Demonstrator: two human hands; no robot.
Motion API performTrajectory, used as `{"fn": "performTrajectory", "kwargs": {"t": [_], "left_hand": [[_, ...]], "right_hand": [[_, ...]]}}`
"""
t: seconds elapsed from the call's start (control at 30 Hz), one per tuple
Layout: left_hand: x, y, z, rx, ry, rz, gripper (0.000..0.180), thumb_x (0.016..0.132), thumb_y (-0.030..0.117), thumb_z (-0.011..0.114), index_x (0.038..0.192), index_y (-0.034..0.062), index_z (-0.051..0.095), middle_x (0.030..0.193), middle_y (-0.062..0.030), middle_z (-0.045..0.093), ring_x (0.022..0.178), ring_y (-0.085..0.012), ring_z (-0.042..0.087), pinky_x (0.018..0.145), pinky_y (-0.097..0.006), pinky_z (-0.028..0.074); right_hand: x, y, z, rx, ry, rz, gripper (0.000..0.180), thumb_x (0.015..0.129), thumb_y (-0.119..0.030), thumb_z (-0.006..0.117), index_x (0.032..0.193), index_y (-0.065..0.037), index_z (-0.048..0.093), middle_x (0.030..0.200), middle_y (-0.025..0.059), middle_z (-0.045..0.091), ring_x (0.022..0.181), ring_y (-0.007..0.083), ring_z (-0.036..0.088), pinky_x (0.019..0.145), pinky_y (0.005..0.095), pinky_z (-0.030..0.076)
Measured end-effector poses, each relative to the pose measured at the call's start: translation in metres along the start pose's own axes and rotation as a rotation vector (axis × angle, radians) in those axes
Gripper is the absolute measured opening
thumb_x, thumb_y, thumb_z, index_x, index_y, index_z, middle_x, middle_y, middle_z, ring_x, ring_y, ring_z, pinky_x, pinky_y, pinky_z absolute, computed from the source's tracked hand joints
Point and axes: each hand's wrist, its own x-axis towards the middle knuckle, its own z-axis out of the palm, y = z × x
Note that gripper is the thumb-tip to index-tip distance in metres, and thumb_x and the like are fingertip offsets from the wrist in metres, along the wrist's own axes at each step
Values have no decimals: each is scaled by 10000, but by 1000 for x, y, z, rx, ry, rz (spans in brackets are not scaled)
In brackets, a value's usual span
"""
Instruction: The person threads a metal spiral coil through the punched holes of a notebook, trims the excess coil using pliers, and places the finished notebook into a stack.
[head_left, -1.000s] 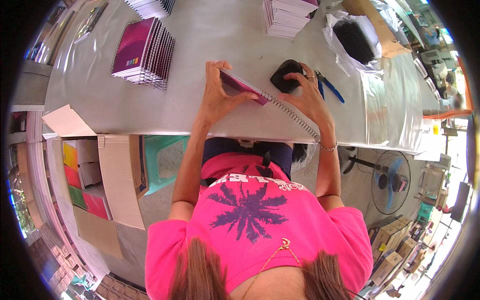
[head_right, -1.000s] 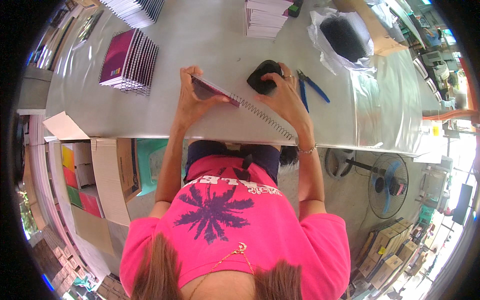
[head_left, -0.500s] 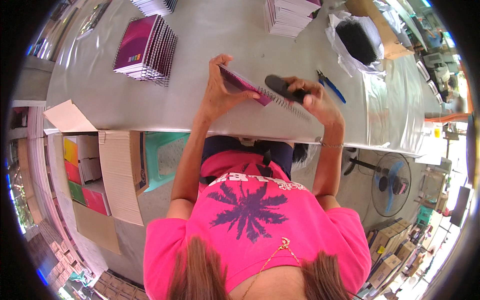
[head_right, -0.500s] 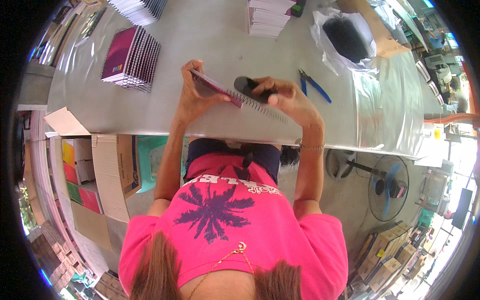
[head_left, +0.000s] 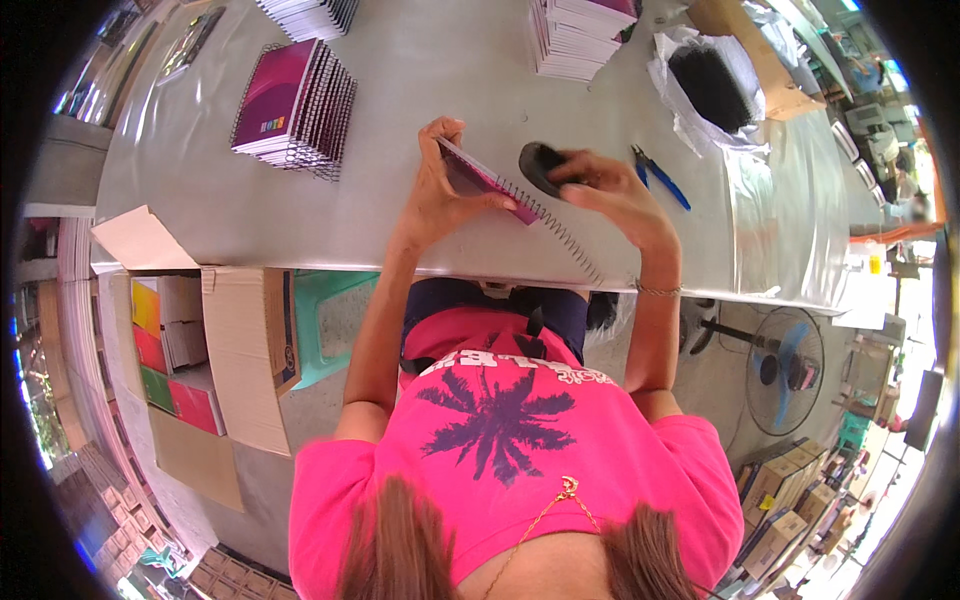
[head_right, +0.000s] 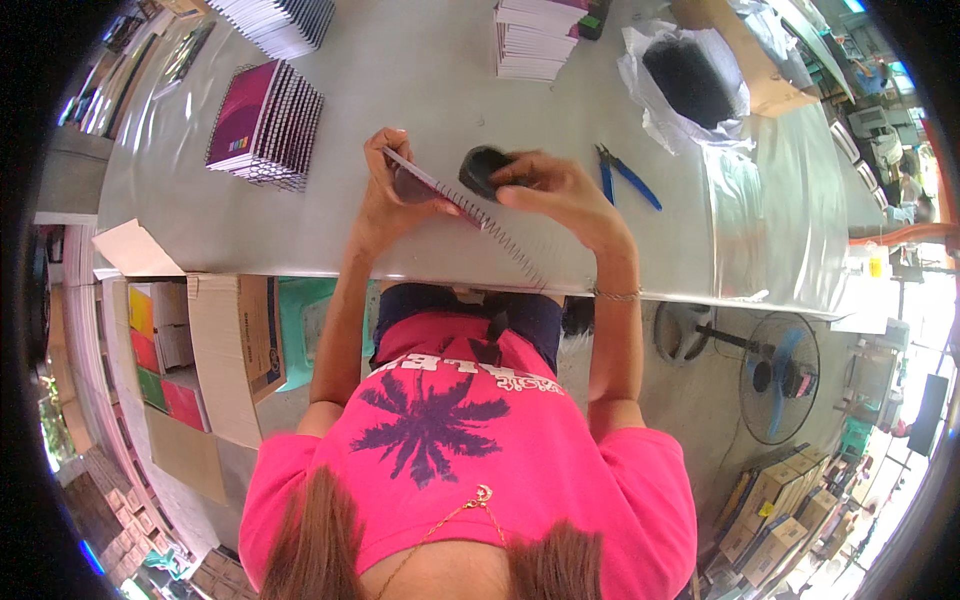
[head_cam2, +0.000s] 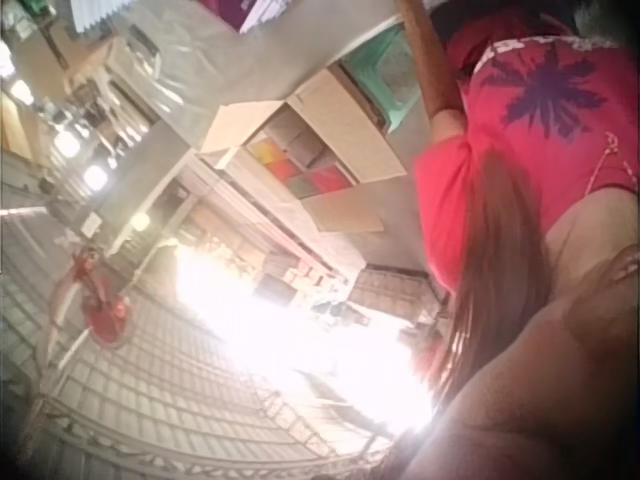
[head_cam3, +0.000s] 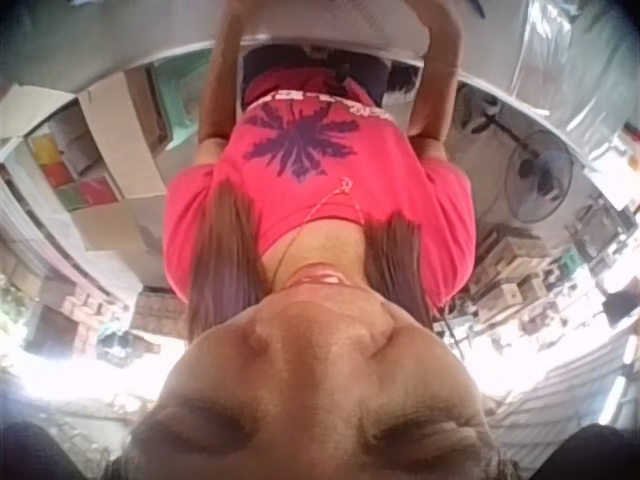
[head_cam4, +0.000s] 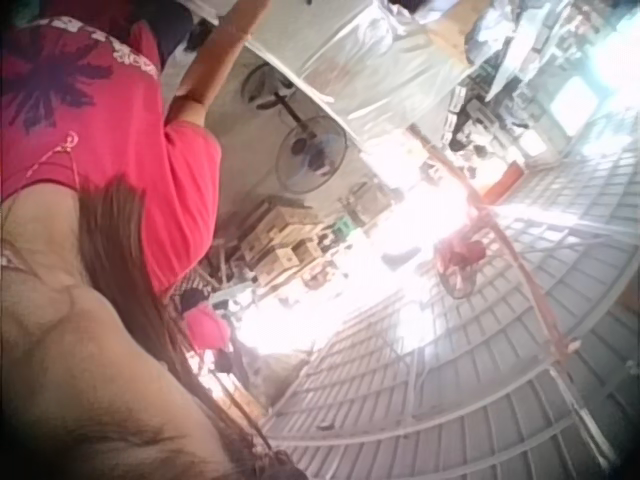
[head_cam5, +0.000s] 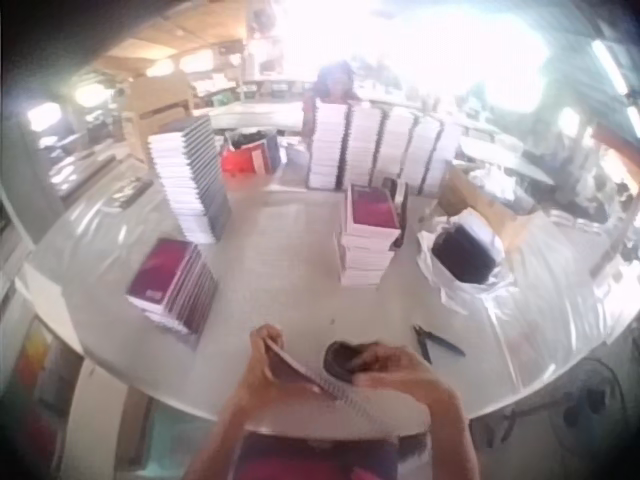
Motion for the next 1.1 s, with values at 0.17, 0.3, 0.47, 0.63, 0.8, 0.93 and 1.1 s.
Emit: {"fn": "performTrajectory", "kwargs": {"t": [0.17, 0.3, 0.47, 0.63, 0.8, 0.93, 1.1], "left_hand": [[-1, 1, 1, 12, -3, 20, 1110, 504, 259, 983, 1333, 49, 275, 1284, -108, 369, 1241, -265, 412, 1089, -383, 355], [5, -3, 2, -52, 16, 47, 1106, 505, 253, 984, 1329, 56, 273, 1274, -103, 378, 1218, -257, 418, 1074, -390, 358], [-6, 0, 0, -47, -42, 9, 1107, 504, 239, 984, 1334, 66, 271, 1254, -97, 390, 1195, -246, 419, 1059, -387, 354], [-2, -2, 1, -95, -37, -3, 1126, 503, 228, 984, 1359, 87, 266, 1219, -93, 400, 1154, -241, 427, 1016, -371, 372], [4, 5, -4, -22, -33, 4, 1122, 507, 212, 980, 1376, 112, 277, 1235, -104, 427, 1193, -256, 439, 1018, -360, 378], [-3, -6, -3, -149, -60, -112, 1102, 507, 227, 978, 1368, 116, 300, 1224, -104, 444, 1162, -249, 458, 1006, -355, 387], [3, 6, -4, -96, -62, -75, 1079, 506, 230, 974, 1358, 115, 323, 1227, -100, 451, 1144, -240, 466, 996, -360, 397]], "right_hand": [[-15, -7, 0, 303, -180, -7, 362, 764, -183, 817, 1044, 21, 712, 1339, 139, 539, 1163, 210, 548, 975, 321, 440], [-19, -23, 7, 244, -226, -94, 349, 782, -199, 808, 1028, 27, 708, 1326, 143, 547, 1156, 195, 542, 966, 312, 445], [1, -11, 12, 74, -14, 93, 390, 757, -274, 829, 989, 15, 706, 1340, 173, 540, 1137, 220, 555, 979, 325, 423], [-6, -14, 12, 313, -135, -44, 344, 787, -198, 809, 999, 46, 691, 1286, 144, 591, 1006, 176, 593, 847, 294, 490], [10, -26, 19, 92, -61, 20, 321, 809, -202, 803, 1006, 25, 689, 1156, 83, 593, 919, 129, 614, 794, 257, 496], [4, -35, 25, 108, -110, -5, 324, 799, -194, 810, 1014, 19, 694, 1163, 76, 569, 869, 125, 608, 773, 253, 495], [10, -42, 25, 39, -149, 8, 299, 786, -210, 815, 982, -8, 713, 1083, 52, 602, 823, 99, 586, 729, 235, 471]]}}
